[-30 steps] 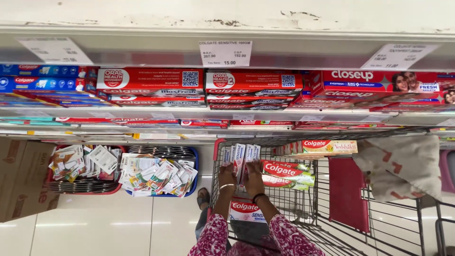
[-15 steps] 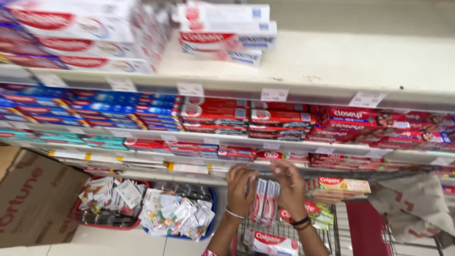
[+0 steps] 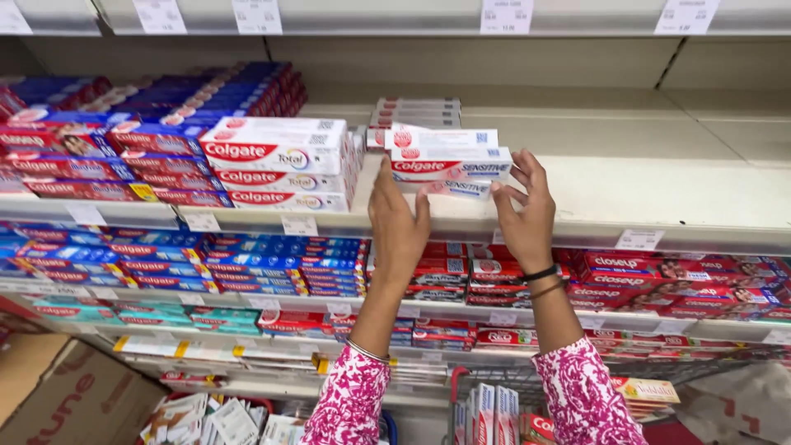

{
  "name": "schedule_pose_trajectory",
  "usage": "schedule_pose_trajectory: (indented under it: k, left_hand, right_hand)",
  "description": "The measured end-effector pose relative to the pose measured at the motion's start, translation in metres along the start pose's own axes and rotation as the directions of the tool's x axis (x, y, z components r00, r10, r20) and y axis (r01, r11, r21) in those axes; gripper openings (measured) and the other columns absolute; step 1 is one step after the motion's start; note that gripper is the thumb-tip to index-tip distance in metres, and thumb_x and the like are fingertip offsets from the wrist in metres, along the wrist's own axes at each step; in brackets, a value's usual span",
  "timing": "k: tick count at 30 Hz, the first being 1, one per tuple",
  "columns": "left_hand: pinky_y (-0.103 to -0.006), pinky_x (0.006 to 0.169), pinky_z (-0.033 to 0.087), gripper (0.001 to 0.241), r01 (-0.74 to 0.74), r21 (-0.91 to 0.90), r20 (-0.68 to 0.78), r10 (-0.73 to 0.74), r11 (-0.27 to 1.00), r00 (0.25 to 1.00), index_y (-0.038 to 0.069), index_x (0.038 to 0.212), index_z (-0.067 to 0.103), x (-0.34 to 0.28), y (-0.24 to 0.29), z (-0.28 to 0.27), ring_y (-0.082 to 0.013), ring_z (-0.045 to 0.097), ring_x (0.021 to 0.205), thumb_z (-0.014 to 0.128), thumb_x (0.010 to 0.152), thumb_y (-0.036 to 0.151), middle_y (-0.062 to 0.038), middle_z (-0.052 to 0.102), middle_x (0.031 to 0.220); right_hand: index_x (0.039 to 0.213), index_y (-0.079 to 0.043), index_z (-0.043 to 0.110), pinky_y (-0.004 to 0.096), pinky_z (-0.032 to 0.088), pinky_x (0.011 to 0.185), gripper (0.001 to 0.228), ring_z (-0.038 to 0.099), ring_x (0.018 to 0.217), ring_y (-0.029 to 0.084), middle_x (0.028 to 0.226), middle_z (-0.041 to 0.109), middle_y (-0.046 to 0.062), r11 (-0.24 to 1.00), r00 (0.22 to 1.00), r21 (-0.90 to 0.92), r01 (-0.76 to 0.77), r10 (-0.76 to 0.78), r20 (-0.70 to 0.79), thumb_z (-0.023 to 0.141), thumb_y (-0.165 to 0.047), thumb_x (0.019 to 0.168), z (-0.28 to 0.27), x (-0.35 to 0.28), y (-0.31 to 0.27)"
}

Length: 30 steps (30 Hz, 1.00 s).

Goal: Selecting and picking various toothpaste boxes from store shelves and placing them into a shopping cart.

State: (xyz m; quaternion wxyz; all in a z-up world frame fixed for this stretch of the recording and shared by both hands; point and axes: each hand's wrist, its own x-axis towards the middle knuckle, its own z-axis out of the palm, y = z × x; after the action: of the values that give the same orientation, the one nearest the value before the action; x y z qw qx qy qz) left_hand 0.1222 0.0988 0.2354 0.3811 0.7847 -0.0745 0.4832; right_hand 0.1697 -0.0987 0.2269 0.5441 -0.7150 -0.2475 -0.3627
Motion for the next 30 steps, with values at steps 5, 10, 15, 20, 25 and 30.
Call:
schedule_pose_trajectory:
  k: [5,10,15,20,25,30]
  left_hand:
    - [-0.0536,0.114,0.036,0.074,-0.004,-0.035,-0.001,0.004,0.999,1.000,-0.013,0.151,0.028,0.003,-0.009,0.009,-0.0472,0.051,0.134,0.068,0.095,0.014,-0.035,0.047,0.145]
    - [-0.0386,0.107,0.052,0.063,0.177,-0.372,0.022,-0.182,0.911,0.983,-0.003,0.155,0.036,-0.004,0.007,-0.006,-0.0314,0.062,0.127,0.062,0.102,0.020,-0.026,0.049,0.147]
    - [-0.0302,0.092,0.057,0.053,0.232,-0.575,0.210,-0.133,0.785,0.969,0.002,0.140,0.057,-0.034,0.030,-0.036,-0.0152,0.069,0.105,0.076,0.094,0.019,-0.013,0.072,0.120]
    - [-0.0287,0.085,0.056,0.044,0.412,-0.513,0.612,-0.016,0.753,0.791,0.003,0.134,0.066,-0.128,0.014,-0.004,-0.0126,0.067,0.094,0.079,0.093,0.015,-0.010,0.076,0.108]
    - [-0.0260,0.080,0.058,0.053,0.703,-0.434,0.791,-0.136,0.563,0.597,0.003,0.138,0.061,-0.246,0.000,0.038,-0.0082,0.067,0.090,0.080,0.090,0.017,-0.008,0.071,0.110]
    - [-0.0271,0.069,0.060,0.068,0.701,-0.255,0.790,-0.275,0.666,0.548,0.003,0.144,0.054,-0.387,-0.038,0.091,-0.0126,0.066,0.088,0.082,0.083,0.013,-0.013,0.062,0.112]
  right_hand:
    - [0.154,0.000,0.037,0.037,0.057,0.103,0.067,0.057,0.136,0.030,0.147,0.055,0.022,0.996,0.996,-0.004,-0.088,0.088,0.017,0.070,-0.008,0.096,0.002,0.005,-0.001]
    - [0.143,0.001,0.051,0.036,0.058,0.104,0.054,0.062,0.129,0.026,0.137,0.062,0.018,0.998,0.995,0.042,-0.040,0.043,-0.086,0.074,-0.010,0.095,-0.001,-0.008,-0.003]
    - [0.138,0.000,0.052,0.034,0.055,0.111,0.045,0.063,0.124,0.018,0.133,0.063,0.012,0.847,0.956,0.532,0.015,0.144,-0.256,0.074,-0.012,0.100,-0.027,-0.042,-0.013]
    - [0.136,-0.002,0.053,0.029,0.055,0.090,0.040,0.063,0.104,0.015,0.118,0.065,0.008,0.691,0.913,0.698,-0.185,0.383,-0.138,0.072,-0.017,0.104,-0.050,-0.127,0.021]
    - [0.128,-0.002,0.058,0.029,0.056,0.092,0.032,0.064,0.106,0.014,0.115,0.067,0.006,0.740,0.820,0.406,-0.535,0.571,0.041,0.070,-0.018,0.103,-0.073,-0.233,0.048]
    - [0.143,-0.005,0.058,0.028,0.057,0.086,0.048,0.068,0.099,0.011,0.112,0.072,0.003,0.493,0.529,0.205,-0.845,0.828,0.186,0.066,-0.015,0.097,-0.094,-0.375,0.103]
